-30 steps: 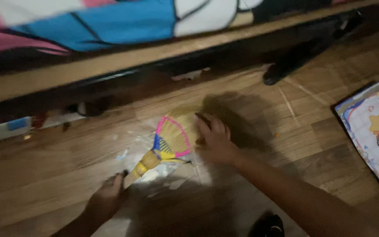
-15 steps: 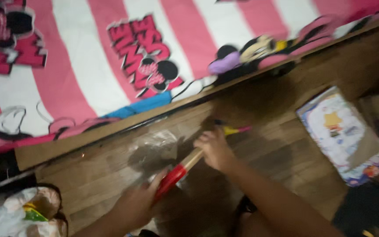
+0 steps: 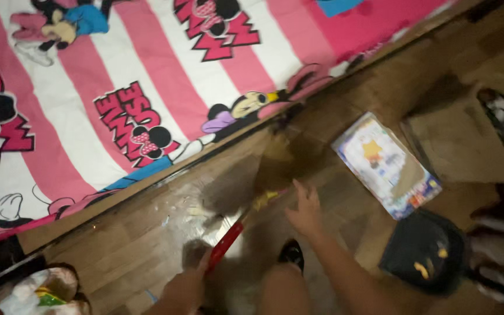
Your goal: The person picks up toys, a puzzle board, and a power cord from the floor, placing some in a pink bin and others in a cardboard box, then sweeps the floor with a small broom and gathers a long yellow cable.
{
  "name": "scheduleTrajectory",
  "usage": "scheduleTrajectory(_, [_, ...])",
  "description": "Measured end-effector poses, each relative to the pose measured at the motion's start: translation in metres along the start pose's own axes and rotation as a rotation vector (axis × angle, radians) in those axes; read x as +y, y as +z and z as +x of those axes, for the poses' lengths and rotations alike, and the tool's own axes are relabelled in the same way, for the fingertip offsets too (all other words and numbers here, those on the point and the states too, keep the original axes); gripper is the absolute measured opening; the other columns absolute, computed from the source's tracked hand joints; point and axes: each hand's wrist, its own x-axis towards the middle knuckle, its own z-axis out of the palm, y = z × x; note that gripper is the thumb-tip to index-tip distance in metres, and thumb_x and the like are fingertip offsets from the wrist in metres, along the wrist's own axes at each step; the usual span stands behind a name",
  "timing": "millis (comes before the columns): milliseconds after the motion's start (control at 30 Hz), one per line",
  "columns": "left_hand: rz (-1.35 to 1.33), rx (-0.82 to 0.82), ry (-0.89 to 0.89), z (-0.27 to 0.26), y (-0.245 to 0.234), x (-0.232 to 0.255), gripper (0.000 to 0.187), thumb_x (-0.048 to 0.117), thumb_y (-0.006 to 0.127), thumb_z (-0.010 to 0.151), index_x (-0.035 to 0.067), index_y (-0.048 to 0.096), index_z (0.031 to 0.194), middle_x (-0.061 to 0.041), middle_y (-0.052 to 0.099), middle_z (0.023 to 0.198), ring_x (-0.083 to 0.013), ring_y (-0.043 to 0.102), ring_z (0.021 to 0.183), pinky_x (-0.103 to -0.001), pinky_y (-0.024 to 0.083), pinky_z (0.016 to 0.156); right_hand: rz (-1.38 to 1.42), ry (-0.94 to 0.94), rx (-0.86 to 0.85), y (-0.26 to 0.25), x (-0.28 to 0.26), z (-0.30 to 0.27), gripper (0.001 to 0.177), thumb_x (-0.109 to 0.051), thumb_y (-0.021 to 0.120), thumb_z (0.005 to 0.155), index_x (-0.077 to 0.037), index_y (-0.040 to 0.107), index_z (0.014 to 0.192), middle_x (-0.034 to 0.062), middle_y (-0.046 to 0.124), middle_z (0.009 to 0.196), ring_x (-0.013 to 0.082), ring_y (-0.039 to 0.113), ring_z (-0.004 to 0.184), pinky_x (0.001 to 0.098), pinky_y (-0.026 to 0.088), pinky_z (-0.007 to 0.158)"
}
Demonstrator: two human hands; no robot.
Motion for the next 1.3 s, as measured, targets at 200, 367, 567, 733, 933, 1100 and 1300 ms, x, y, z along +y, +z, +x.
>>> scheduleTrajectory(200, [0.084,0.095,0.069,-0.033,-0.082,0.041,0.083,0.019,0.061,0.087,0.039,0.022,0.158,-0.021,0.072,0.107,-0.0404,0.071,0.099,-0.054,0.055,0.087,0.105,0.101,0.024,-0.019,0.000,-0.021,0.094,-0.030,0.084,0.081,-0.025,0.030,0.158,0.0285,0.015,0.162,0.0497,0.025,0.146,0.0554,0.031,0.115])
scheduleTrajectory(367, [0.083,0.144,0.054,0.020,-0.090,0.105,0.091,0.016,0.059,0.088,0.032,0.010,0.163,-0.025,0.071,0.105,-0.0427,0.070,0.100,-0.054,0.053,0.090,0.200,0.087,0.137,-0.070,-0.011,-0.046,0.097,-0.031,0.083,0.076,-0.027,0.032,0.158,0.0255,0.021,0.162,0.0474,0.032,0.144,0.0526,0.035,0.116])
scheduleTrajectory(567, [0.046,0.050,0.113,0.015,-0.021,0.117,0.059,0.011,0.055,0.087,0.022,0.044,0.144,-0.022,0.068,0.121,-0.0408,0.071,0.106,-0.051,0.057,0.091,0.066,0.230,0.135,-0.145,0.037,-0.049,0.099,-0.033,0.084,0.075,-0.027,0.029,0.158,0.0219,0.022,0.163,0.0459,0.027,0.148,0.0541,0.029,0.118])
scheduleTrajectory(733, [-0.082,-0.194,-0.040,-0.065,-0.116,0.154,0.085,0.020,0.069,0.082,0.042,0.029,0.153,-0.015,0.078,0.108,-0.0331,0.081,0.100,-0.046,0.061,0.092,0.148,0.169,0.239,-0.193,0.071,-0.075,0.098,-0.030,0.080,0.076,-0.023,0.028,0.159,0.0285,0.020,0.161,0.0482,0.029,0.145,0.0520,0.033,0.116])
scheduleTrajectory(933, [0.140,-0.031,0.006,-0.081,-0.183,0.271,0.098,0.021,0.065,0.084,0.030,0.009,0.163,-0.028,0.074,0.104,-0.0429,0.074,0.099,-0.052,0.056,0.090,0.260,0.365,0.188,-0.233,0.073,-0.077,0.091,-0.033,0.079,0.080,-0.024,0.032,0.157,0.0275,0.020,0.162,0.0479,0.033,0.143,0.0524,0.037,0.113])
scheduleTrajectory(1100, [-0.012,0.074,0.141,-0.057,-0.179,0.369,0.081,0.022,0.061,0.085,0.026,0.024,0.157,-0.029,0.070,0.114,-0.0450,0.070,0.107,-0.052,0.054,0.093,0.364,0.439,0.157,-0.277,0.083,-0.085,0.092,-0.030,0.074,0.078,-0.030,0.027,0.157,0.0232,0.014,0.164,0.0482,0.032,0.141,0.0525,0.042,0.107])
scheduleTrajectory(1300, [-0.038,0.083,0.184,-0.016,-0.182,0.444,0.088,0.024,0.067,0.078,0.028,0.026,0.156,-0.030,0.068,0.115,-0.0446,0.068,0.111,-0.049,0.053,0.098,0.303,0.479,0.301,-0.278,0.096,-0.096,0.085,-0.033,0.075,0.081,-0.029,0.035,0.155,0.0231,0.022,0.162,0.0434,0.038,0.141,0.0504,0.038,0.113])
